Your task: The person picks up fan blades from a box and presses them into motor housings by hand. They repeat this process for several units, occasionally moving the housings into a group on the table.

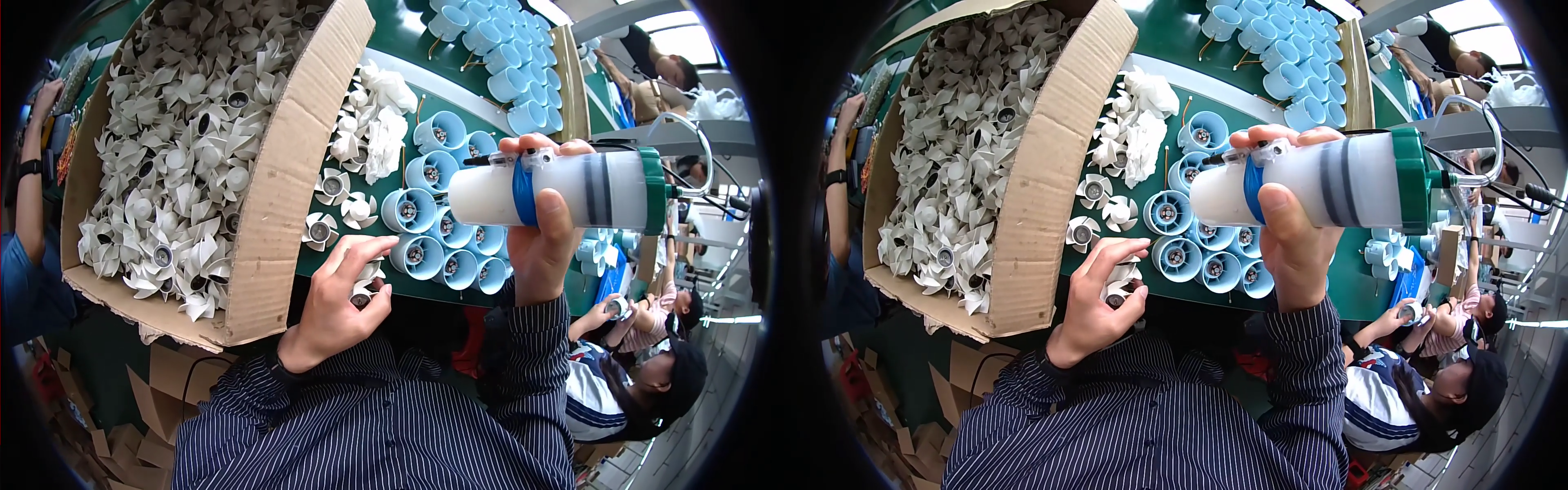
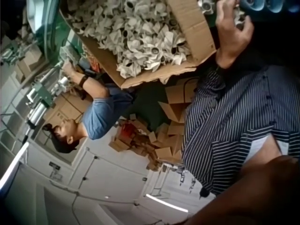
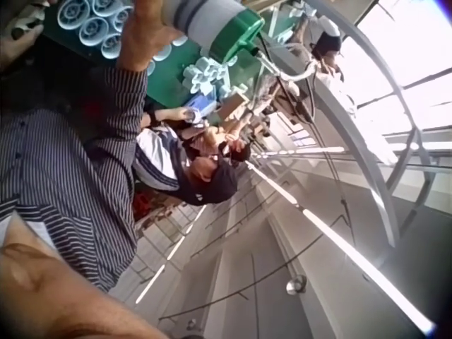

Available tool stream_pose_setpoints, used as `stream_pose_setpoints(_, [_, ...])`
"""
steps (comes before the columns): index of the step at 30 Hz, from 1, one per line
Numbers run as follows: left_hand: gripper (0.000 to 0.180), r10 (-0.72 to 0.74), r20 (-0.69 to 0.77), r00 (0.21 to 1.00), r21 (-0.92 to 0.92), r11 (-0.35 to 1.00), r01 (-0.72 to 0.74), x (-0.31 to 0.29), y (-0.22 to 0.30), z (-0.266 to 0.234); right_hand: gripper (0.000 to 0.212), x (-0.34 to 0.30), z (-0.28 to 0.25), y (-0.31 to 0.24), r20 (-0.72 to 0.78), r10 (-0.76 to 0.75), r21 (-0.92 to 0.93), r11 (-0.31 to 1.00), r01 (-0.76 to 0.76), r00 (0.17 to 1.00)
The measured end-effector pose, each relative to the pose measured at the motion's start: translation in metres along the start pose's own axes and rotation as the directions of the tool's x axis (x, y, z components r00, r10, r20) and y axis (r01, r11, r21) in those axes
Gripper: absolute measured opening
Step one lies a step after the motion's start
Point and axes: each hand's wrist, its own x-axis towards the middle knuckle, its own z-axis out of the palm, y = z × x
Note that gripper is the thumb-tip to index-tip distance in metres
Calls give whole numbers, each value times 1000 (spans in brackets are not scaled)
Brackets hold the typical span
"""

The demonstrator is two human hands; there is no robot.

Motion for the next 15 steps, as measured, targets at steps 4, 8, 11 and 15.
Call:
stream_pose_setpoints(4, [60, 44, -2, 999, 34, 998, -44, 3, -6, 3, 54, 12, -11, 0, 5, -5, -73, 997, 5, 1000])
stream_pose_setpoints(8, [61, 96, 18, 995, 74, 992, -97, 3, -10, 4, 51, 24, -16, 11, 14, -1, -113, 994, 3, 1000])
stream_pose_setpoints(11, [61, 120, 35, 992, 87, 989, -122, 3, -11, 3, 50, 26, -17, 19, 7, 12, -116, 993, -11, 1000])
stream_pose_setpoints(15, [61, 123, 57, 991, 82, 988, -127, 5, -11, 1, 51, 27, -19, 24, -11, 27, -116, 993, -28, 1000])
